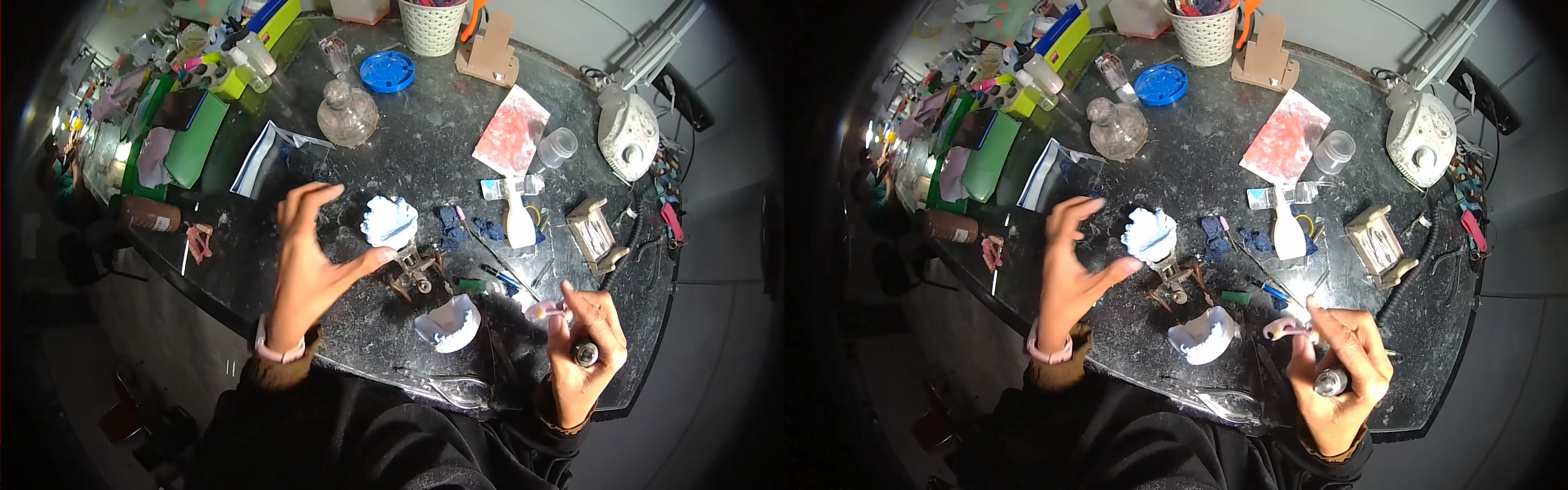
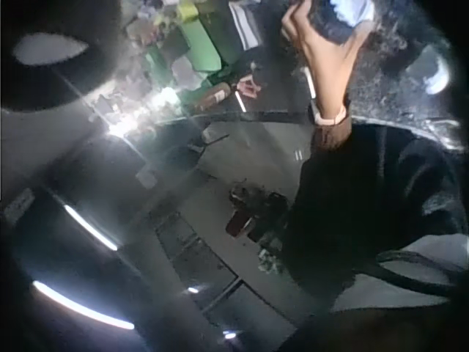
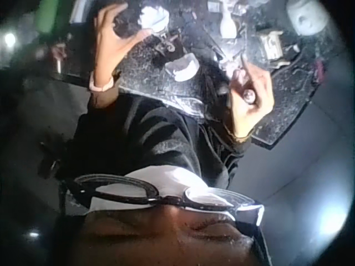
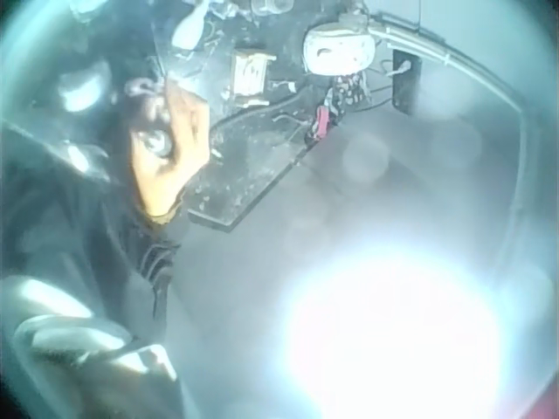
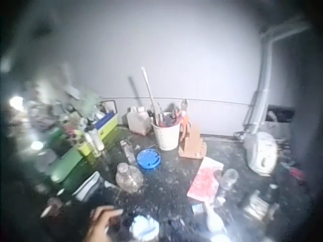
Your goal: The person removes a denture from a dental cast model, shapes the denture with a rotary hand tool, and fits it back onto the model while continuing to trim it.
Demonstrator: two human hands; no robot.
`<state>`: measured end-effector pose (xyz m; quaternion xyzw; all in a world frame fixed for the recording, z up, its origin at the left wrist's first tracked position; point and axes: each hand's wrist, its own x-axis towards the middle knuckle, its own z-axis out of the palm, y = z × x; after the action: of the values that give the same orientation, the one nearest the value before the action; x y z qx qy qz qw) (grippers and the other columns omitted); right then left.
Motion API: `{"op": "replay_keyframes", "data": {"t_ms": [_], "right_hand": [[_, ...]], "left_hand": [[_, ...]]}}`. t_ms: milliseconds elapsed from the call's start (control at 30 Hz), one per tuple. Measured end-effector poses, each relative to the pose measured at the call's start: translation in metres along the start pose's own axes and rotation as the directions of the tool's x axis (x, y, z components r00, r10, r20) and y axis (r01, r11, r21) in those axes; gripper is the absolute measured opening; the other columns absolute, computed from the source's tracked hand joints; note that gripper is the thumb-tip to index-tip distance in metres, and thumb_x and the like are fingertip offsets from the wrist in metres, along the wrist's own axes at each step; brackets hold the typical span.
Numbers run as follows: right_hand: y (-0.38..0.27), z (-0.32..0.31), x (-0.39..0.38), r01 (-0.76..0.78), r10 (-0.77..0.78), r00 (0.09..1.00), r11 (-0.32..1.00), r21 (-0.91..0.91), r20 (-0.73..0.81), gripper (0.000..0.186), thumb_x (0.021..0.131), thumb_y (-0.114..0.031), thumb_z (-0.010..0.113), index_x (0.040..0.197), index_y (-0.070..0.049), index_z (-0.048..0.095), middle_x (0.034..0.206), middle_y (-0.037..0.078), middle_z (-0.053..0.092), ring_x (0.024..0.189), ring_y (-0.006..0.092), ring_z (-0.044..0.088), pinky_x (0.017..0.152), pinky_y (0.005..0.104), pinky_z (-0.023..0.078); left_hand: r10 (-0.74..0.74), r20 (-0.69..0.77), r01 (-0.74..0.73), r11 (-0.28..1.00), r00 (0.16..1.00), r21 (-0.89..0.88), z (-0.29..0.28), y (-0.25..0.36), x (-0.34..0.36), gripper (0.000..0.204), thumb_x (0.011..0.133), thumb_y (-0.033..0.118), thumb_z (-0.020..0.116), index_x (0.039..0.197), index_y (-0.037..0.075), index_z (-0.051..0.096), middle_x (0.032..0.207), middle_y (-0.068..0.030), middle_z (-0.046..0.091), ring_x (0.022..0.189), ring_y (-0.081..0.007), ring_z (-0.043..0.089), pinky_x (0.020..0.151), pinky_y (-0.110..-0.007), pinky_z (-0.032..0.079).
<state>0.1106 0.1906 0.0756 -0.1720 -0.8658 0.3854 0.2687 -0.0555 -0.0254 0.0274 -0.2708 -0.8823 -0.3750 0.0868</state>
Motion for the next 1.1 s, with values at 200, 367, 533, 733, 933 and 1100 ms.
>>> {"op": "replay_keyframes", "data": {"t_ms": [200, 367, 533, 733, 933, 1100], "right_hand": [[-0.010, -0.002, -0.002, -0.008, 0.006, 0.997, 0.999, 0.031, 0.083, 0.028, 0.069, 0.011, 0.066, 0.096, 0.003, 0.065, 0.083, 0.013, 0.064, 0.062, 0.0104, 0.056, 0.045, 0.0195, 0.037], [-0.005, 0.004, -0.007, 0.095, -0.097, 0.995, 0.994, 0.059, 0.029, 0.019, 0.070, 0.003, 0.071, 0.089, 0.001, 0.067, 0.077, 0.011, 0.062, 0.065, 0.0192, 0.060, 0.058, 0.0245, 0.046], [-0.005, 0.016, -0.011, 0.312, -0.320, 0.946, 0.940, 0.138, 0.044, 0.031, 0.068, -0.003, 0.076, 0.098, -0.005, 0.069, 0.080, 0.007, 0.059, 0.056, 0.0106, 0.059, 0.046, 0.0203, 0.046], [0.001, 0.011, -0.008, 0.329, -0.344, 0.930, 0.936, 0.126, 0.126, 0.039, 0.063, -0.003, 0.076, 0.101, -0.004, 0.068, 0.085, 0.008, 0.060, 0.064, 0.0129, 0.062, 0.054, 0.0224, 0.052], [0.006, 0.011, -0.012, 0.246, -0.269, 0.945, 0.960, 0.135, 0.187, 0.046, 0.057, -0.005, 0.076, 0.102, -0.005, 0.068, 0.089, 0.008, 0.061, 0.070, 0.0138, 0.062, 0.057, 0.0232, 0.053], [0.009, 0.013, -0.010, 0.158, -0.211, 0.956, 0.956, 0.247, 0.204, 0.041, 0.061, -0.006, 0.079, 0.100, -0.007, 0.069, 0.087, 0.005, 0.058, 0.064, 0.0102, 0.061, 0.050, 0.0212, 0.050]], "left_hand": [[-0.040, 0.144, 0.045, 0.998, 0.989, -0.033, 0.037, -0.025, -0.010, 0.051, 0.065, 0.018, 0.081, 0.103, 0.000, 0.053, 0.108, -0.0106, 0.049, 0.101, -0.0234, 0.047, 0.087, -0.033, 0.039], [0.066, 0.205, 0.084, 0.758, 0.977, -0.647, 0.044, 0.014, -0.007, 0.054, 0.077, 0.003, 0.068, 0.118, 0.005, 0.033, 0.107, -0.0137, 0.056, 0.101, -0.0200, 0.055, 0.087, -0.032, 0.046], [0.272, 0.214, 0.048, 0.511, 0.938, -0.858, 0.062, 0.042, -0.035, 0.055, 0.078, -0.001, 0.065, 0.121, 0.003, 0.031, 0.114, -0.0150, 0.049, 0.108, -0.0215, 0.051, 0.088, -0.032, 0.043], [0.336, 0.439, 0.232, 0.509, 0.833, -0.829, 0.062, 0.061, -0.035, 0.054, 0.082, 0.016, 0.065, 0.117, 0.001, 0.027, 0.107, -0.0197, 0.050, 0.094, -0.0207, 0.055, 0.079, -0.034, 0.047], [0.338, 0.492, 0.398, 0.312, 0.802, -0.863, 0.061, 0.054, -0.034, 0.072, 0.073, 0.039, 0.070, 0.118, 0.001, 0.028, 0.105, -0.0236, 0.047, 0.095, -0.0240, 0.052, 0.082, -0.037, 0.043], [0.393, 0.418, 0.429, 0.065, 0.819, -0.901, 0.069, 0.052, -0.037, 0.073, 0.073, 0.040, 0.068, 0.117, 0.000, 0.027, 0.115, -0.0198, 0.038, 0.104, -0.0234, 0.043, 0.088, -0.041, 0.037]]}}
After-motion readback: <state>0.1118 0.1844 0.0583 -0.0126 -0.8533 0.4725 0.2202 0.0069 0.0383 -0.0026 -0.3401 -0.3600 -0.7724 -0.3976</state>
